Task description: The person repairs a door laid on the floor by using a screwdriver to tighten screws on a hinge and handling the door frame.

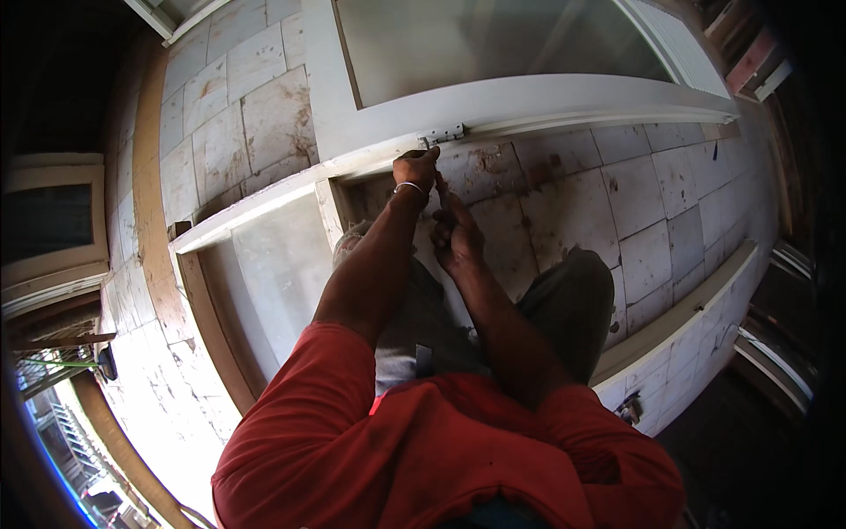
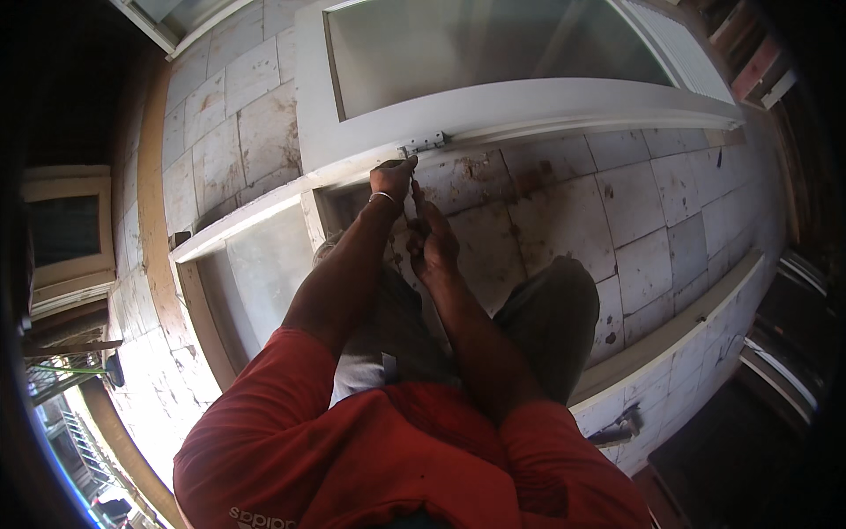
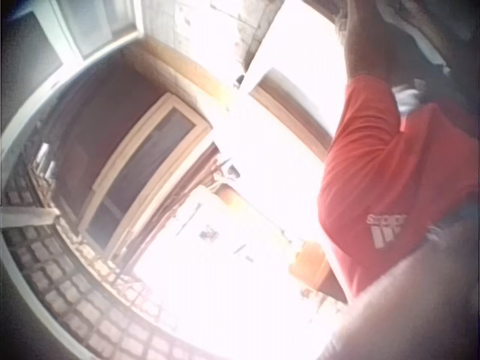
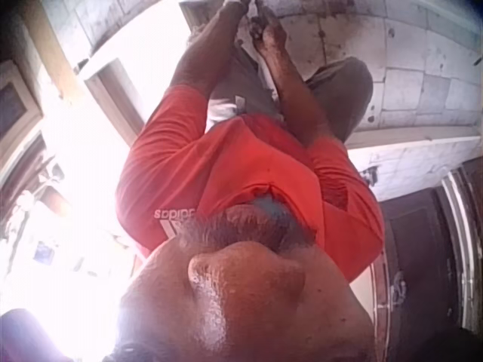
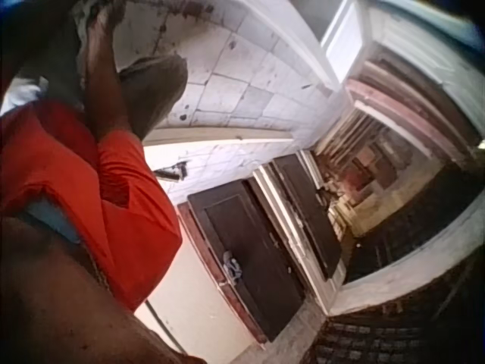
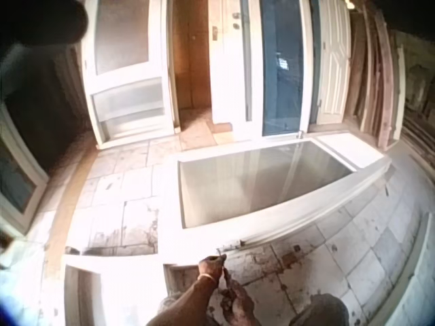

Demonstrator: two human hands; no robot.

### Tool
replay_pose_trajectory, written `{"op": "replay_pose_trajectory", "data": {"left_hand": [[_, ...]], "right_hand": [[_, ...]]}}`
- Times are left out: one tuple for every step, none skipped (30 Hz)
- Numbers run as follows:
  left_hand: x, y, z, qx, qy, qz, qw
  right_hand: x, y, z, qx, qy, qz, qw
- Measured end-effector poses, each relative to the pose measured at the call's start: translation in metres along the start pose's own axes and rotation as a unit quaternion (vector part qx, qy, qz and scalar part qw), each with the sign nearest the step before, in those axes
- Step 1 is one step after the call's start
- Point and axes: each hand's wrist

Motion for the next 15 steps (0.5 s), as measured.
{"op": "replay_pose_trajectory", "data": {"left_hand": [[0.006, 0.002, -0.006, 0.005, 0.01, -0.021, 1.0], [0.005, 0.0, -0.004, 0.007, 0.01, -0.02, 1.0], [0.003, -0.002, -0.002, 0.014, 0.004, -0.027, 1.0], [0.002, -0.004, 0.0, 0.021, -0.002, -0.035, 0.999], [0.004, -0.003, -0.003, 0.019, -0.003, -0.034, 0.999], [0.007, -0.003, -0.007, -0.001, -0.024, -0.024, 0.999], [0.009, -0.002, -0.01, -0.02, -0.046, -0.014, 0.999], [0.007, -0.003, -0.007, -0.019, -0.045, -0.014, 0.999], [0.002, -0.004, -0.002, -0.015, -0.04, -0.008, 0.999], [-0.001, -0.004, 0.002, -0.012, -0.035, -0.001, 0.999], [-0.003, -0.003, 0.004, -0.012, -0.036, 0.0, 0.999], [-0.004, -0.003, 0.006, -0.006, -0.044, -0.023, 0.999], [-0.006, -0.003, 0.008, 0.0, -0.051, -0.047, 0.998], [-0.006, -0.002, 0.008, -0.001, -0.052, -0.046, 0.998], [-0.006, -0.001, 0.008, 0.008, -0.034, -0.039, 0.999]], "right_hand": [[-0.003, 0.0, 0.001, 0.001, -0.004, -0.005, 1.0], [-0.002, 0.0, 0.0, -0.001, -0.004, -0.011, 1.0], [0.0, 0.0, 0.0, -0.002, -0.002, -0.011, 1.0], [0.003, -0.001, 0.002, 0.016, 0.009, -0.012, 1.0], [0.003, -0.001, 0.002, 0.037, 0.017, -0.013, 0.999], [0.002, -0.003, 0.002, 0.039, 0.017, -0.011, 0.999], [0.0, -0.005, 0.001, 0.042, 0.016, -0.014, 0.999], [-0.001, -0.004, 0.0, 0.041, 0.016, -0.017, 0.999], [-0.001, -0.004, 0.002, 0.039, 0.017, -0.017, 0.999], [-0.001, -0.004, 0.003, 0.015, 0.02, -0.013, 1.0], [-0.001, -0.004, 0.003, -0.007, 0.024, -0.009, 1.0], [0.0, -0.004, 0.003, -0.006, 0.024, -0.008, 1.0], [0.001, -0.003, 0.004, 0.012, 0.027, -0.005, 1.0], [0.001, -0.003, 0.005, 0.032, 0.028, -0.002, 0.999], [0.002, -0.003, 0.006, 0.032, 0.029, -0.002, 0.999]]}}
Point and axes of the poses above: each hand's wrist, its own z-axis towards the middle knuckle, its own y-axis out of the palm, x = y × z, and after that the axes turned 2 degrees about x, right-handed
